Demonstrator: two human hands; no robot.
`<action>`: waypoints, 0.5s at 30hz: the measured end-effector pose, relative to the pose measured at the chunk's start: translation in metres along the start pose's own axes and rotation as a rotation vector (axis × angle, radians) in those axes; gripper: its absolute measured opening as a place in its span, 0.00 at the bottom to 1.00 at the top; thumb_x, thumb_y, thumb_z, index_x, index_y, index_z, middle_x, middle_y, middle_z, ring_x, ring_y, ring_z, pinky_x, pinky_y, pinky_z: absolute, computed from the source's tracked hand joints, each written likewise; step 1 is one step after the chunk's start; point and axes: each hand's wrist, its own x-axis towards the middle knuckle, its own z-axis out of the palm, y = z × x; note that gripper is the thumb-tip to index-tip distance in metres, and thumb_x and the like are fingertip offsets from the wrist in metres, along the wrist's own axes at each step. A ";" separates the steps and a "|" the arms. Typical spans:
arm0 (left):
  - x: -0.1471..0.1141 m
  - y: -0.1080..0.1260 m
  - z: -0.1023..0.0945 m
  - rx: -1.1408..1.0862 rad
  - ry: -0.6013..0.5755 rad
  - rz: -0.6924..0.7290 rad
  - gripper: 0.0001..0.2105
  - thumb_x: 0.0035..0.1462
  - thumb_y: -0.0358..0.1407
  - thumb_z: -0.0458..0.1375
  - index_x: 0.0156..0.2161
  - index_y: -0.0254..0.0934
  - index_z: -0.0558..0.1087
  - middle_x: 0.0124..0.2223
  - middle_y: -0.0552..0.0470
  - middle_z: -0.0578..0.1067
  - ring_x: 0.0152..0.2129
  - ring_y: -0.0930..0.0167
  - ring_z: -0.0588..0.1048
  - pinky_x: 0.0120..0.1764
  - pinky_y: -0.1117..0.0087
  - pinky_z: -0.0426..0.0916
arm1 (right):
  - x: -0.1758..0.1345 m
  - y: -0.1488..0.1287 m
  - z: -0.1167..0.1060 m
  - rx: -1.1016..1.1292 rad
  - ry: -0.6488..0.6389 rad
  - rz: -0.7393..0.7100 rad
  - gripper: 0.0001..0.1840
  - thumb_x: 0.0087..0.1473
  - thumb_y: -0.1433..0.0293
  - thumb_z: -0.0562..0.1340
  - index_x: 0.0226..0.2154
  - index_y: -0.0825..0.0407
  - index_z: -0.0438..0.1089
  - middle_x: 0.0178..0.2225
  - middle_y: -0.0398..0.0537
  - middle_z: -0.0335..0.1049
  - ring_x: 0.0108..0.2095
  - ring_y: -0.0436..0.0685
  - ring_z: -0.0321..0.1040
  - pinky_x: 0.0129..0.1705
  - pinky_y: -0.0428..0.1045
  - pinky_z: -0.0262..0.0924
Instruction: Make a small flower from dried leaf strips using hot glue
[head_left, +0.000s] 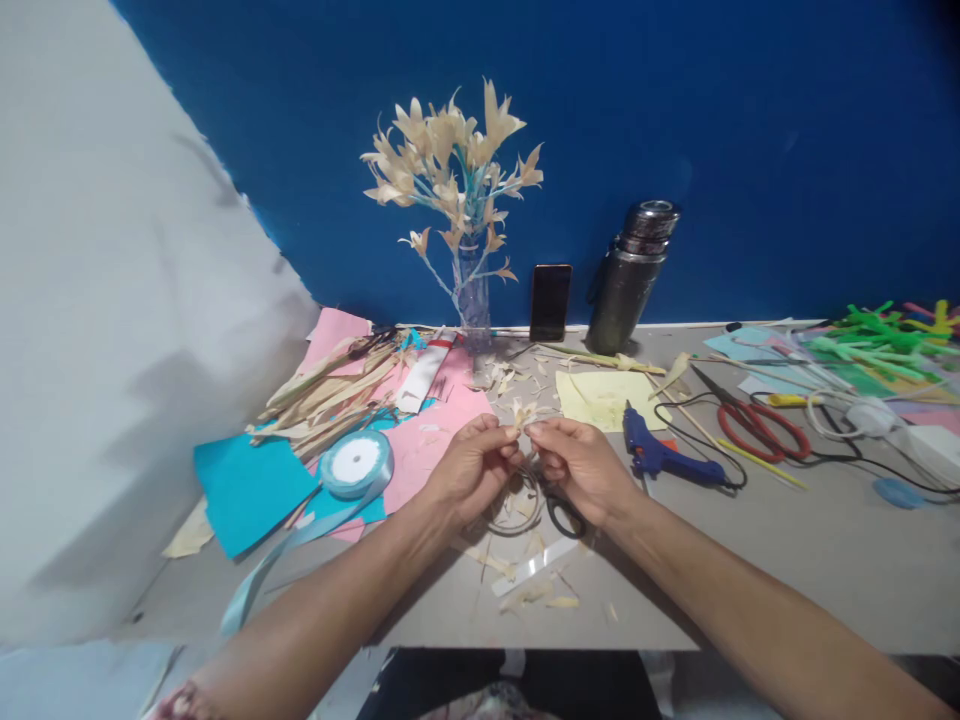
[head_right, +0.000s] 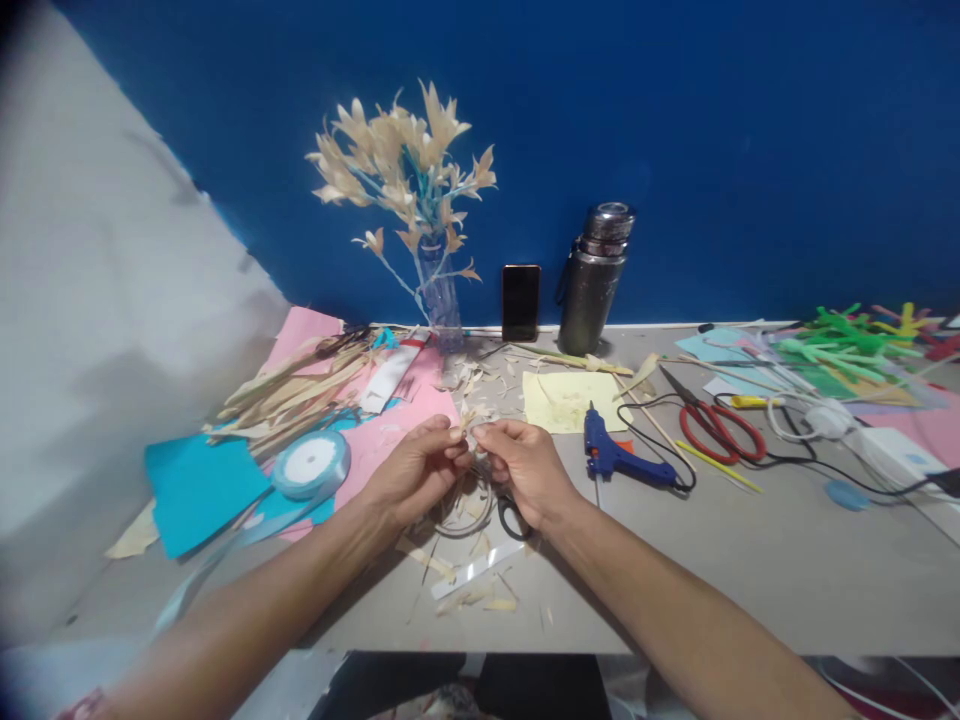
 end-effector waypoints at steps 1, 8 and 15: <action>0.000 0.000 0.000 0.003 0.008 0.007 0.19 0.39 0.25 0.69 0.24 0.37 0.60 0.20 0.61 0.65 0.19 0.80 0.65 0.27 0.77 0.62 | 0.000 0.001 0.001 0.001 0.002 -0.004 0.19 0.33 0.62 0.78 0.20 0.55 0.71 0.17 0.37 0.60 0.18 0.42 0.48 0.19 0.42 0.39; -0.002 0.001 0.002 0.238 0.142 0.269 0.18 0.40 0.26 0.66 0.25 0.39 0.57 0.21 0.61 0.67 0.17 0.78 0.63 0.23 0.75 0.56 | -0.001 0.014 0.003 -0.015 0.018 -0.021 0.18 0.36 0.60 0.77 0.24 0.55 0.75 0.17 0.38 0.60 0.19 0.43 0.47 0.20 0.44 0.38; -0.005 -0.001 0.005 0.753 0.277 0.722 0.11 0.46 0.25 0.64 0.23 0.38 0.65 0.27 0.55 0.73 0.26 0.72 0.68 0.32 0.72 0.61 | -0.003 0.016 0.006 0.018 0.038 -0.043 0.18 0.37 0.59 0.77 0.27 0.55 0.78 0.21 0.40 0.64 0.20 0.43 0.48 0.20 0.44 0.39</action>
